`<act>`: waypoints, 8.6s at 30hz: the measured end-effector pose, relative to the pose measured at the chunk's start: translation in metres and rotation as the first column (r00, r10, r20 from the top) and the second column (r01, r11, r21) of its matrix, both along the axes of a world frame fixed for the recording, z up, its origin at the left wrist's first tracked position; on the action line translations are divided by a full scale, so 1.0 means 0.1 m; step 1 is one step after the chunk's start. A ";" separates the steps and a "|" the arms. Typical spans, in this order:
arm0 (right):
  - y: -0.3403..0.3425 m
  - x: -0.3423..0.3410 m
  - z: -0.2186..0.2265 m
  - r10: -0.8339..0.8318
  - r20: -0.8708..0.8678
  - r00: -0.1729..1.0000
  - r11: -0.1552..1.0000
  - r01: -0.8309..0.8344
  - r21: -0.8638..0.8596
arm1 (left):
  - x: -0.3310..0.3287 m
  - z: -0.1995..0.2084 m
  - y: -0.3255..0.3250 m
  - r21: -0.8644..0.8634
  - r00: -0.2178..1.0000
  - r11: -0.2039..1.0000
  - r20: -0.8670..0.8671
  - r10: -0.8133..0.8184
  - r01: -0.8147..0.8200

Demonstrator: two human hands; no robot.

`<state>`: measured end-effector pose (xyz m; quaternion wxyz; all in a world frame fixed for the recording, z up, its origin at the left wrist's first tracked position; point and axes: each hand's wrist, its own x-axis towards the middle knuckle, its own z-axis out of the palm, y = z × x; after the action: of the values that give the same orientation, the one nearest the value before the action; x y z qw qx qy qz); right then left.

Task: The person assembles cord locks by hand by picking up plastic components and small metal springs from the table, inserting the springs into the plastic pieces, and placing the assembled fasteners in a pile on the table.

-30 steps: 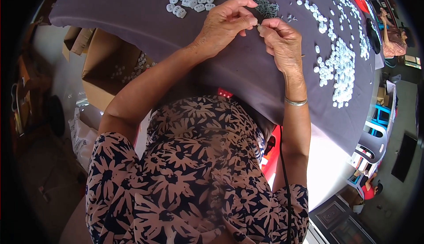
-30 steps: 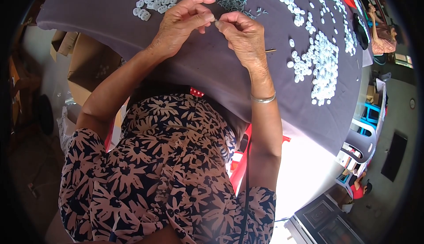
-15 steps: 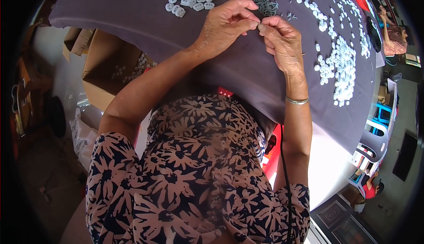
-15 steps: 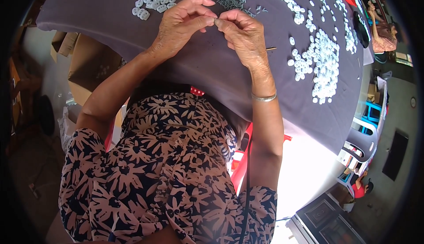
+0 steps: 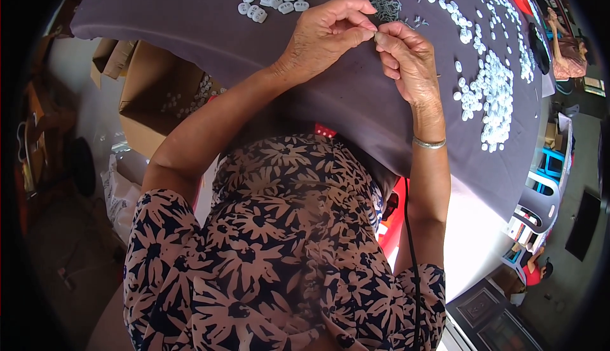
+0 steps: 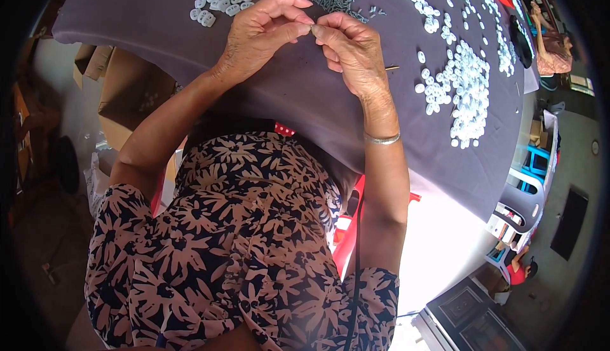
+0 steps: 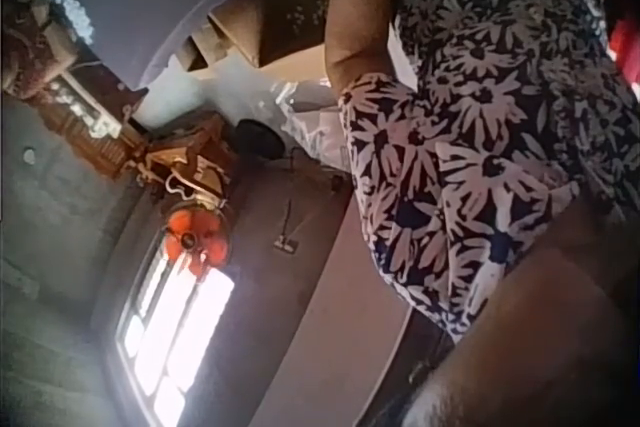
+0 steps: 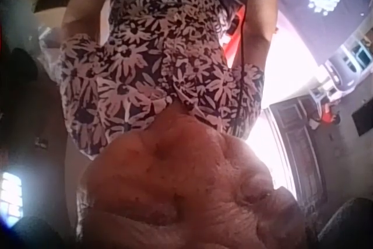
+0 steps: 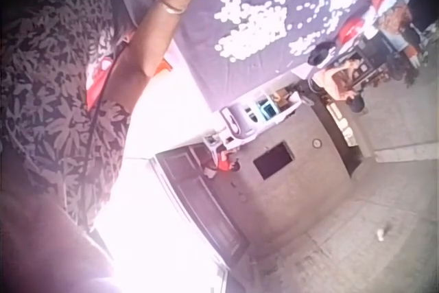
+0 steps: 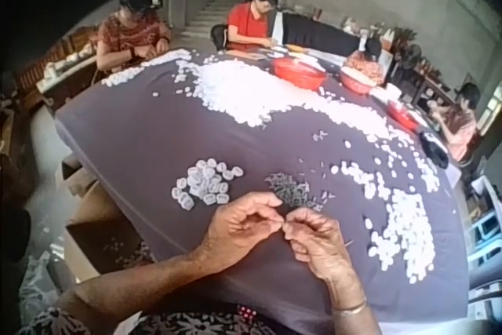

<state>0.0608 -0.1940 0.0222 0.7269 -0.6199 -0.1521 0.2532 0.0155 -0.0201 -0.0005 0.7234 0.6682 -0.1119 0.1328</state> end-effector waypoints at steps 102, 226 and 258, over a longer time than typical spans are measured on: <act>-0.06 0.10 0.12 -0.055 0.321 0.945 0.994 0.082 -0.070 | -0.02 0.01 -0.10 -0.065 0.998 0.997 -0.035 -0.049 0.046; 0.13 0.06 -0.01 0.048 0.693 0.719 0.928 0.225 -0.298 | 0.00 -0.11 -0.02 0.065 0.992 0.995 -0.093 0.087 -0.081; -1.05 0.84 0.04 0.121 0.696 0.708 0.458 0.582 -0.672 | -0.03 -0.07 -0.03 -0.009 0.989 0.998 -0.137 0.062 -0.064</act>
<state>0.1451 -0.2994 0.0265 0.2402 -0.9566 -0.1562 -0.0534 0.0129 -0.0231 -0.0074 0.7293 0.6741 -0.0399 0.1100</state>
